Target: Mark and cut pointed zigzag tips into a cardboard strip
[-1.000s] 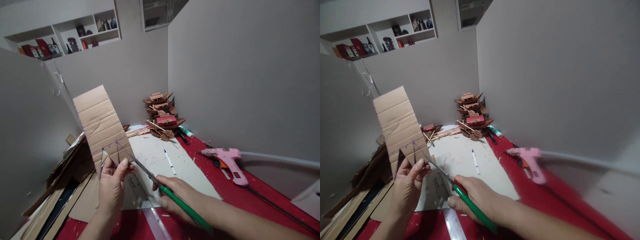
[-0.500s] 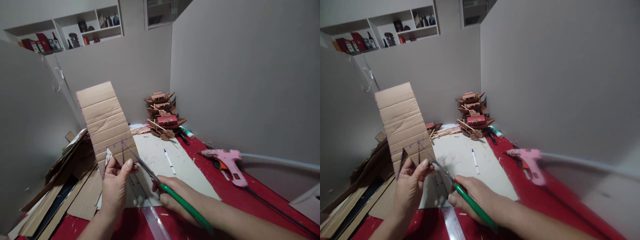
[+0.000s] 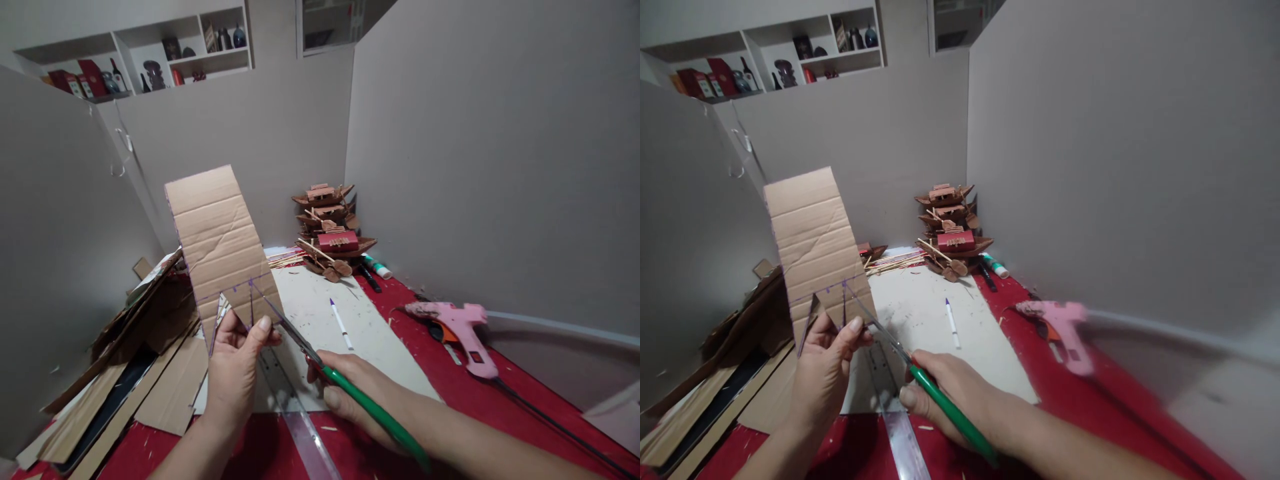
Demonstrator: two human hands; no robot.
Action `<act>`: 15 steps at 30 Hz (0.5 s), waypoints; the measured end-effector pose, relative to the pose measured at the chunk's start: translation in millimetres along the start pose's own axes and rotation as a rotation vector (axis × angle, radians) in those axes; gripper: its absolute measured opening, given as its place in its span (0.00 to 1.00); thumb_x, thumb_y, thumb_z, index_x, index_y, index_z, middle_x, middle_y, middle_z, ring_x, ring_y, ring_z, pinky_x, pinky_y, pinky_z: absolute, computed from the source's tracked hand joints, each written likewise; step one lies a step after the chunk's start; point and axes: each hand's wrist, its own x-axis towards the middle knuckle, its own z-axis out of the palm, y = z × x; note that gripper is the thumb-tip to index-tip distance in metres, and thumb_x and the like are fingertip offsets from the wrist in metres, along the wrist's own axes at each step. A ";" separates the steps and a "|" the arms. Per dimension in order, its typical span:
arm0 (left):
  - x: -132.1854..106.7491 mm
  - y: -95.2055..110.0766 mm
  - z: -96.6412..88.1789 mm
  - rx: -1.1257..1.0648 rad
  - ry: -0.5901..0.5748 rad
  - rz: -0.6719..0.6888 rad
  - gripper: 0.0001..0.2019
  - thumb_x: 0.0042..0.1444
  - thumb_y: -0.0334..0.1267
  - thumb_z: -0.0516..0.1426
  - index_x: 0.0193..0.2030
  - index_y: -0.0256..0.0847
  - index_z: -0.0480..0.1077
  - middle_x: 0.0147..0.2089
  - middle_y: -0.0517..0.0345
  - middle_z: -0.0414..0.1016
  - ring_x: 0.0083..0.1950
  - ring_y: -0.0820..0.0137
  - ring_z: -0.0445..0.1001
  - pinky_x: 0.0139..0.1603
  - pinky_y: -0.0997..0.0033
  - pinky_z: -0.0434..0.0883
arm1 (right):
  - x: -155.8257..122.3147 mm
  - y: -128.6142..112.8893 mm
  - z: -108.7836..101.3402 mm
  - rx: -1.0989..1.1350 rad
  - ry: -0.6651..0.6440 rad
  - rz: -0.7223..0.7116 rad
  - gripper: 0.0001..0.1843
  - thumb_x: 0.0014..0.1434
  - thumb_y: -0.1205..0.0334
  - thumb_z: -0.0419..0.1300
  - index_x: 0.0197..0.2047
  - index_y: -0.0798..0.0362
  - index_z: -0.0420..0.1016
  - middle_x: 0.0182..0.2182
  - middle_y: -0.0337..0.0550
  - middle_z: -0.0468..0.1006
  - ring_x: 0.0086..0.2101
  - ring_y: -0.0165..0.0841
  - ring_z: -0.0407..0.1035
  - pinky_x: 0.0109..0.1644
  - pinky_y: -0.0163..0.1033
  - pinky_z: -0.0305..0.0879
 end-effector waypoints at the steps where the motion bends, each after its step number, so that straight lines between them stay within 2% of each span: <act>1: 0.0 0.0 0.0 0.002 0.002 0.001 0.12 0.47 0.39 0.68 0.38 0.42 0.75 0.32 0.64 0.79 0.28 0.76 0.75 0.33 0.76 0.74 | 0.1 0.3 0.1 0.013 0.000 -0.004 0.34 0.61 0.30 0.41 0.38 0.55 0.66 0.30 0.43 0.71 0.29 0.33 0.63 0.36 0.37 0.63; 6: 0.7 -1.1 -0.8 0.014 0.011 0.002 0.13 0.46 0.40 0.69 0.38 0.42 0.75 0.33 0.63 0.79 0.27 0.76 0.75 0.34 0.76 0.74 | 0.8 -1.5 -1.3 0.054 -0.014 -0.018 0.34 0.60 0.29 0.42 0.38 0.54 0.67 0.29 0.41 0.70 0.28 0.32 0.61 0.35 0.36 0.63; 10: 0.7 -1.6 -1.7 0.019 -0.005 -0.006 0.13 0.46 0.40 0.68 0.38 0.42 0.75 0.30 0.63 0.78 0.27 0.76 0.75 0.34 0.76 0.74 | 1.3 -4.9 -2.4 0.063 -0.004 -0.021 0.34 0.60 0.29 0.43 0.38 0.54 0.68 0.29 0.41 0.71 0.28 0.32 0.61 0.35 0.37 0.63; 15: 0.2 -0.8 -2.0 0.030 -0.027 0.018 0.13 0.48 0.41 0.67 0.40 0.43 0.75 0.33 0.63 0.79 0.28 0.76 0.75 0.33 0.76 0.74 | 0.6 -4.1 -1.6 0.073 -0.011 -0.018 0.34 0.61 0.30 0.42 0.37 0.54 0.67 0.28 0.41 0.69 0.28 0.32 0.60 0.35 0.37 0.62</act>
